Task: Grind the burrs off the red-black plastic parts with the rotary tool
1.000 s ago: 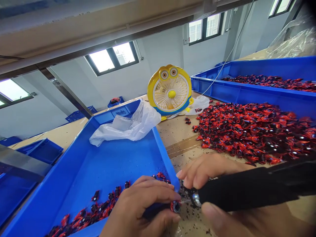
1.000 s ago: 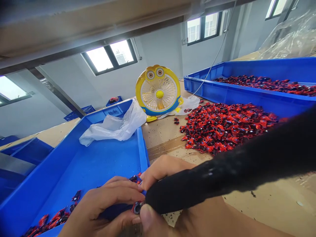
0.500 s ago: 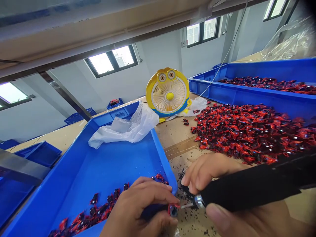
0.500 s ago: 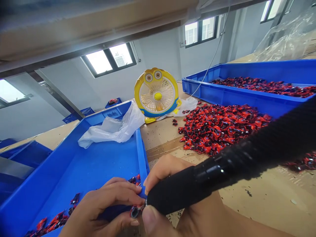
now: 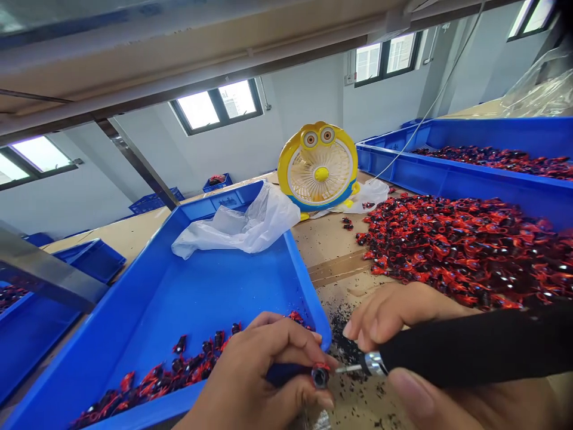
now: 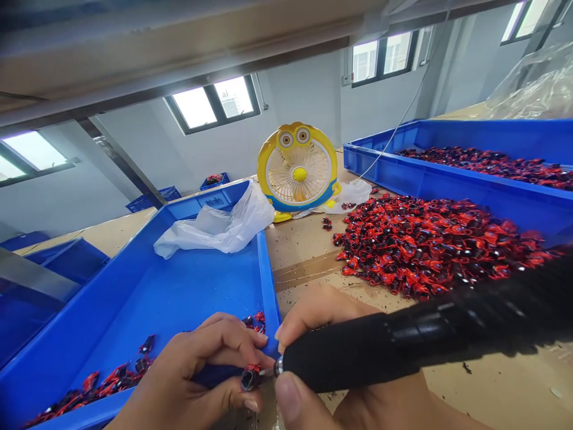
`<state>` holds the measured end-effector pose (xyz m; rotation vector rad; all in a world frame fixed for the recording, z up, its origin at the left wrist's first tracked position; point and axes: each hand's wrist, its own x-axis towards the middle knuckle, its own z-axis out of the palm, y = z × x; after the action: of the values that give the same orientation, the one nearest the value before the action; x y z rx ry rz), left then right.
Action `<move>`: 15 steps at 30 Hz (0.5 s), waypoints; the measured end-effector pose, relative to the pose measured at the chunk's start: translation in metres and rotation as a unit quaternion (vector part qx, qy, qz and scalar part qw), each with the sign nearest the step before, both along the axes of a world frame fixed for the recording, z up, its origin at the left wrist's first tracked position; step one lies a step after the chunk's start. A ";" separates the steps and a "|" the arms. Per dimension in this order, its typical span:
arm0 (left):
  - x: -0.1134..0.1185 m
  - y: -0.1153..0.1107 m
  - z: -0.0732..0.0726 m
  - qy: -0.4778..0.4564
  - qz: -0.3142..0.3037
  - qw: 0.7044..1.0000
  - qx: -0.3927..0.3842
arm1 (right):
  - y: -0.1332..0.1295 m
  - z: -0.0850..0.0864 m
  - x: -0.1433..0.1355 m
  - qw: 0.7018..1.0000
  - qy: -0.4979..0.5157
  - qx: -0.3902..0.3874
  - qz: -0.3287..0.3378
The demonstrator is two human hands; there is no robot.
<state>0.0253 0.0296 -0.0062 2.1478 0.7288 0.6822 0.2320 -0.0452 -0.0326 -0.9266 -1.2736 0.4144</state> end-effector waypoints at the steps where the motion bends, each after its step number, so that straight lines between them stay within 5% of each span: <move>1: 0.001 0.000 0.000 -0.002 -0.003 1.000 -0.002 | 0.001 0.000 -0.002 1.000 0.007 0.005 -0.004; 7: 0.003 -0.003 0.001 0.002 0.004 1.000 -0.005 | 0.007 -0.001 0.000 0.998 0.049 0.029 0.017; 15: 0.006 -0.002 0.004 0.014 -0.002 0.999 -0.035 | 0.010 -0.017 0.028 0.991 -0.010 0.021 0.129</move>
<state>0.0309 0.0275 -0.0024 2.0970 0.7524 0.6174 0.2601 -0.0349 -0.0499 -0.7334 -1.4207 0.5803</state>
